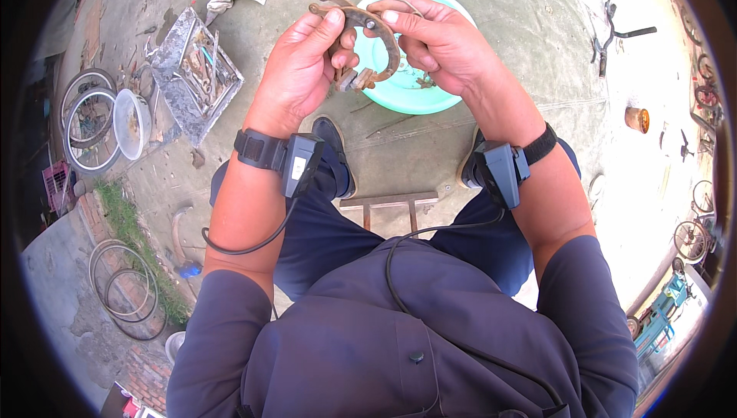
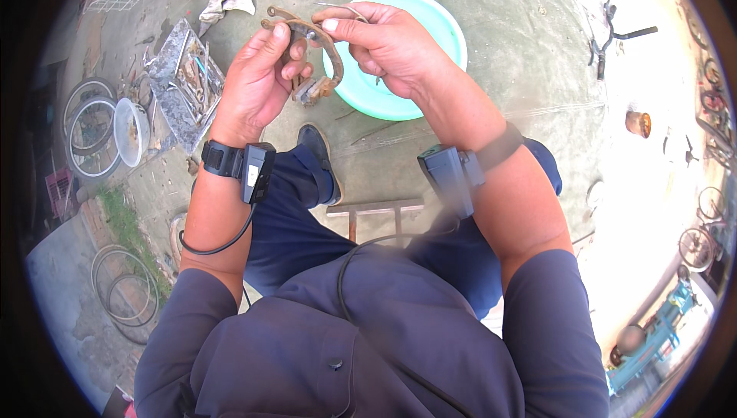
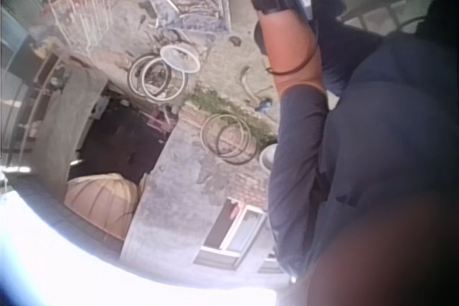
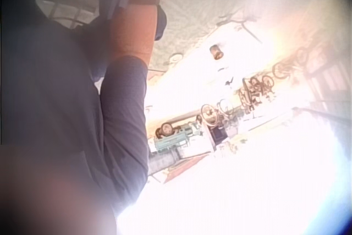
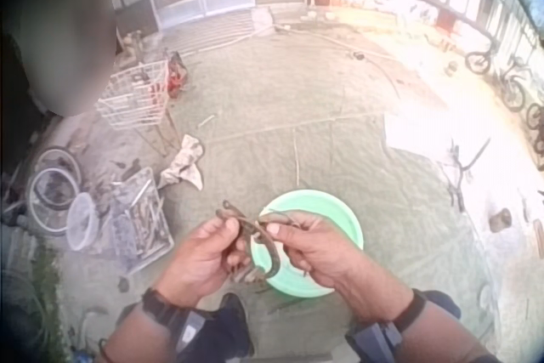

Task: The person sits and assembles small metal parts by hand. They pick a pin from a green basin, insert it into a curved metal bracket, and then attach a second bracket to complete the assembly.

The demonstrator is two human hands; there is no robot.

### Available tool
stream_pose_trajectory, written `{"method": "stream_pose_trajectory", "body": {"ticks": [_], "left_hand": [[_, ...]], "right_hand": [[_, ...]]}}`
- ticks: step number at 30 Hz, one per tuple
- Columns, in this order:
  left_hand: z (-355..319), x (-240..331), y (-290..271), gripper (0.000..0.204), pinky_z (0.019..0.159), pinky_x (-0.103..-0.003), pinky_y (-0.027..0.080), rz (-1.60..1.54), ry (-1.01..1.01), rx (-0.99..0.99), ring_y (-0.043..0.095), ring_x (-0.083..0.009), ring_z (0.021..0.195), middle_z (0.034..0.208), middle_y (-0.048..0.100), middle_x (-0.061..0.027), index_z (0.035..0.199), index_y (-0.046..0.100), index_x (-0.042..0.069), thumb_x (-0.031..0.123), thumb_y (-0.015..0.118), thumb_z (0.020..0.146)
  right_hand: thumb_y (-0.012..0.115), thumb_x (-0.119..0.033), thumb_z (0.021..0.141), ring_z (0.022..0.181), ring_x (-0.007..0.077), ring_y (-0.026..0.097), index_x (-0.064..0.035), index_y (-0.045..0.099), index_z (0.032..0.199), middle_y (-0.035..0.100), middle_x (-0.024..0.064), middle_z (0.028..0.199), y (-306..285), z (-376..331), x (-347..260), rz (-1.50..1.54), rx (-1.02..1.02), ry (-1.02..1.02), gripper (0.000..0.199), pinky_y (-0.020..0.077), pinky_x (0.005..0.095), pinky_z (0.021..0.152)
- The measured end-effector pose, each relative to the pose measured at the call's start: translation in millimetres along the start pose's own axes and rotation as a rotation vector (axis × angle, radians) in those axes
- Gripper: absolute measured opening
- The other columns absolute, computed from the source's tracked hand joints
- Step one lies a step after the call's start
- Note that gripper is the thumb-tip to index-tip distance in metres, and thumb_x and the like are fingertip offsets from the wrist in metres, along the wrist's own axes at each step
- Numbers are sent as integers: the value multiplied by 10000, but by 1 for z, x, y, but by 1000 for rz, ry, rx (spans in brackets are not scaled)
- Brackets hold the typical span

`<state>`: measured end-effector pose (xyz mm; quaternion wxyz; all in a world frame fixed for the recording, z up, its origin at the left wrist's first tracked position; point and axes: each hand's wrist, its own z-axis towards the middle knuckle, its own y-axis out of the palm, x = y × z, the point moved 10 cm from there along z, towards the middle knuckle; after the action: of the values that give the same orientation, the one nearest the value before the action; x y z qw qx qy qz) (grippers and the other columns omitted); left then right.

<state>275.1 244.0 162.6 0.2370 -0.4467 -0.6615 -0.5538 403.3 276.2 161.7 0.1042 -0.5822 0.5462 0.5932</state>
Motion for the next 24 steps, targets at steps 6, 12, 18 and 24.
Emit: {"method": "stream_pose_trajectory", "body": {"ticks": [6, 12, 18, 24], "left_hand": [[0, -1, 0, 196, 696, -286, 489, -68, -5, -34, 531, -115, 703, 861, 620, -41, 1021, 612, 27, 219, 576, 998], [-3, 1, 5, 193, 831, -356, 495, -39, 0, -100, 552, -120, 764, 945, 628, -56, 1131, 610, 20, 128, 539, 986], [-5, 2, 11, 221, 838, -358, 496, -71, -11, -159, 567, -122, 780, 957, 637, -58, 1171, 608, 15, 105, 538, 982], [-7, 5, 15, 214, 830, -344, 496, -65, 6, -179, 582, -125, 797, 964, 645, -55, 1171, 608, 20, 101, 527, 991]], "right_hand": [[649, -143, 927, 442, 2, 388, -18, 674, 1146, 680, -9, 850, -3, 2, 2, 43, -9, 23, 253, 263, 174, 400], [676, -166, 907, 438, 10, 393, -34, 698, 1075, 650, -37, 745, -3, 3, 0, 114, -59, 14, 215, 253, 191, 402], [662, -153, 912, 436, 11, 395, -35, 700, 1075, 680, -23, 785, -1, 0, -1, 96, -86, 25, 205, 252, 191, 409], [659, -136, 906, 438, 15, 390, -29, 699, 1078, 693, -14, 812, -1, -1, -3, 79, -88, 23, 206, 263, 191, 414]]}}
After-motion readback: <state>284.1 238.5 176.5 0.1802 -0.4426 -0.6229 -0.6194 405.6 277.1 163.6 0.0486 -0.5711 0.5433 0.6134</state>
